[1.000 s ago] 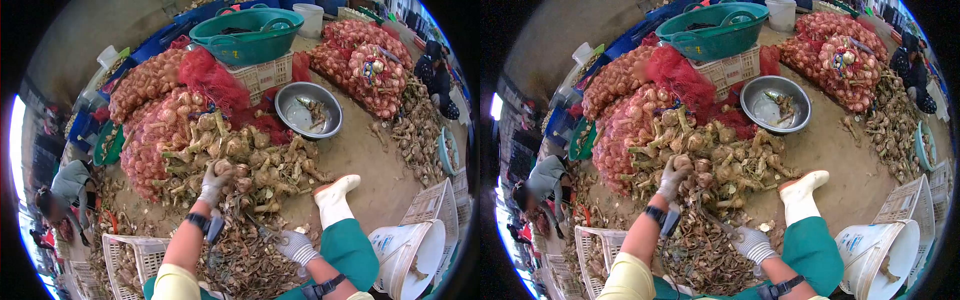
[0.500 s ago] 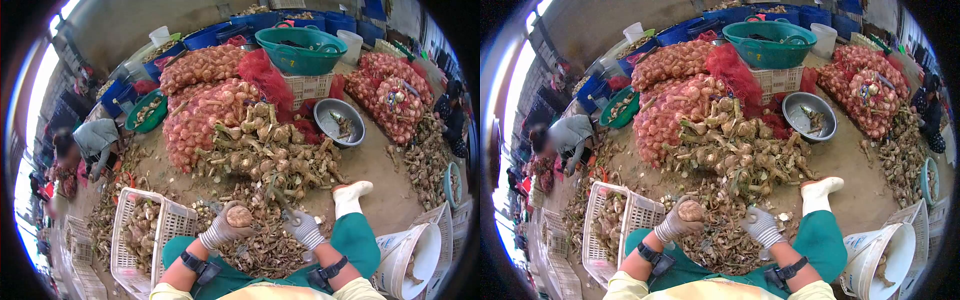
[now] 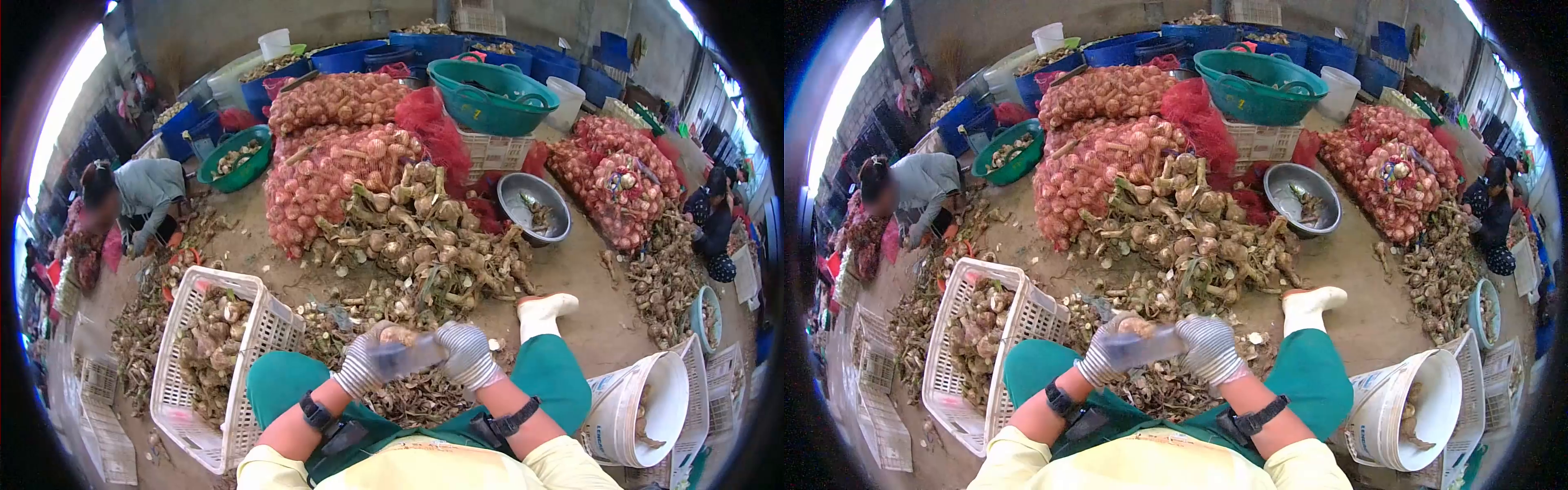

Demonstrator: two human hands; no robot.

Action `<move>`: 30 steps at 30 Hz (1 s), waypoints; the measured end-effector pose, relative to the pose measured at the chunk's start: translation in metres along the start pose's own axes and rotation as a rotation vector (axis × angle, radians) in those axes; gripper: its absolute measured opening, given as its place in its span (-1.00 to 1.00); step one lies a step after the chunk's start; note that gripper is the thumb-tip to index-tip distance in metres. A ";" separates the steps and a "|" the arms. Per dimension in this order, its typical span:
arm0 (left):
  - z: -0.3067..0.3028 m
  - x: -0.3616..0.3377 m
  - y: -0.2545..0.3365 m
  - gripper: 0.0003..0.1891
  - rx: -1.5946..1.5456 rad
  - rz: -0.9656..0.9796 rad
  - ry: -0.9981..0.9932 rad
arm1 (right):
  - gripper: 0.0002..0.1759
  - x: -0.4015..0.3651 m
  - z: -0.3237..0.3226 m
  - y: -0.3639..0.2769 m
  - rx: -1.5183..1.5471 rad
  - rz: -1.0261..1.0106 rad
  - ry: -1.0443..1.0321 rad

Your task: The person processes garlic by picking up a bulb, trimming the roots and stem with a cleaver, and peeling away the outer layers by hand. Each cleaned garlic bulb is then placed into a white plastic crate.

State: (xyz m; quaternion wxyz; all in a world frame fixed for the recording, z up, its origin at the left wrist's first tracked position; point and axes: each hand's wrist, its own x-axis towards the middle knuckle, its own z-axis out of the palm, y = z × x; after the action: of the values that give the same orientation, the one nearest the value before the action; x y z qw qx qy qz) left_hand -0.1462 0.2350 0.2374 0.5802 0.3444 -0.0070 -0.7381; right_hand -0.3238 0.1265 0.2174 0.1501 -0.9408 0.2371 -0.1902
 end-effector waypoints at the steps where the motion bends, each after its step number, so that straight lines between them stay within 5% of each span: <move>1: 0.011 -0.013 -0.007 -0.63 0.777 0.368 -0.039 | -0.76 0.002 0.000 0.018 0.027 0.342 -0.139; 2: 0.019 -0.024 -0.010 -0.51 1.560 0.737 -0.078 | -0.70 0.001 0.002 0.041 0.062 0.690 -0.271; 4: 0.017 -0.028 -0.011 -0.40 1.595 0.815 -0.138 | -0.64 -0.039 0.032 0.108 0.337 1.010 -0.282; 6: -0.014 0.001 -0.008 -0.43 1.576 1.027 -0.001 | -0.57 -0.048 0.022 0.085 0.108 0.731 -0.107; 7: -0.029 0.017 -0.015 -0.43 0.940 0.609 -0.053 | -0.66 -0.038 0.001 0.047 0.211 0.676 -0.028; 8: -0.012 0.006 -0.004 -0.55 1.540 0.730 0.088 | -0.78 -0.031 -0.008 0.027 0.195 0.495 -0.019; 11: -0.022 0.021 -0.010 -0.65 1.619 0.682 0.104 | -0.88 -0.009 -0.032 -0.026 0.117 0.207 -0.039; 13: -0.052 0.050 -0.012 -0.71 0.437 0.277 -0.182 | -0.90 -0.003 -0.026 -0.035 0.070 0.036 -0.051; 17: -0.051 0.039 -0.015 -0.70 0.163 0.151 -0.214 | -0.87 0.000 -0.010 -0.025 0.083 -0.069 0.031; 19: -0.039 0.033 -0.016 -0.72 0.853 0.571 -0.140 | -0.85 -0.004 -0.002 -0.012 0.053 -0.070 0.032; 21: -0.002 0.003 -0.015 -0.55 1.286 0.620 -0.063 | -0.77 0.000 0.011 0.018 0.016 0.512 -0.174; 22: 0.009 -0.011 -0.013 -0.49 1.582 0.832 -0.053 | -0.66 -0.003 0.013 0.052 0.044 0.729 -0.350; 24: 0.006 -0.008 -0.012 -0.49 1.677 0.943 0.035 | -0.62 -0.041 0.045 0.106 0.138 0.879 -0.183; 26: -0.022 0.017 -0.001 -0.49 1.648 0.873 0.092 | -0.66 -0.045 0.033 0.077 0.310 0.738 -0.029; 28: -0.016 0.012 -0.004 -0.49 1.624 0.725 0.163 | -0.74 -0.022 -0.015 0.012 0.284 0.514 -0.090; 30: -0.043 0.038 -0.010 -0.53 1.140 0.540 -0.080 | -0.82 -0.011 -0.023 -0.011 0.104 0.176 -0.161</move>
State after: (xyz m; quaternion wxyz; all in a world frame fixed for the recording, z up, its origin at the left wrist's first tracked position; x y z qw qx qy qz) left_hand -0.1358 0.2219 0.1820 0.4706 0.5577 -0.5075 -0.4581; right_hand -0.3389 0.1368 0.2384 0.2331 -0.9196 0.2958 -0.1121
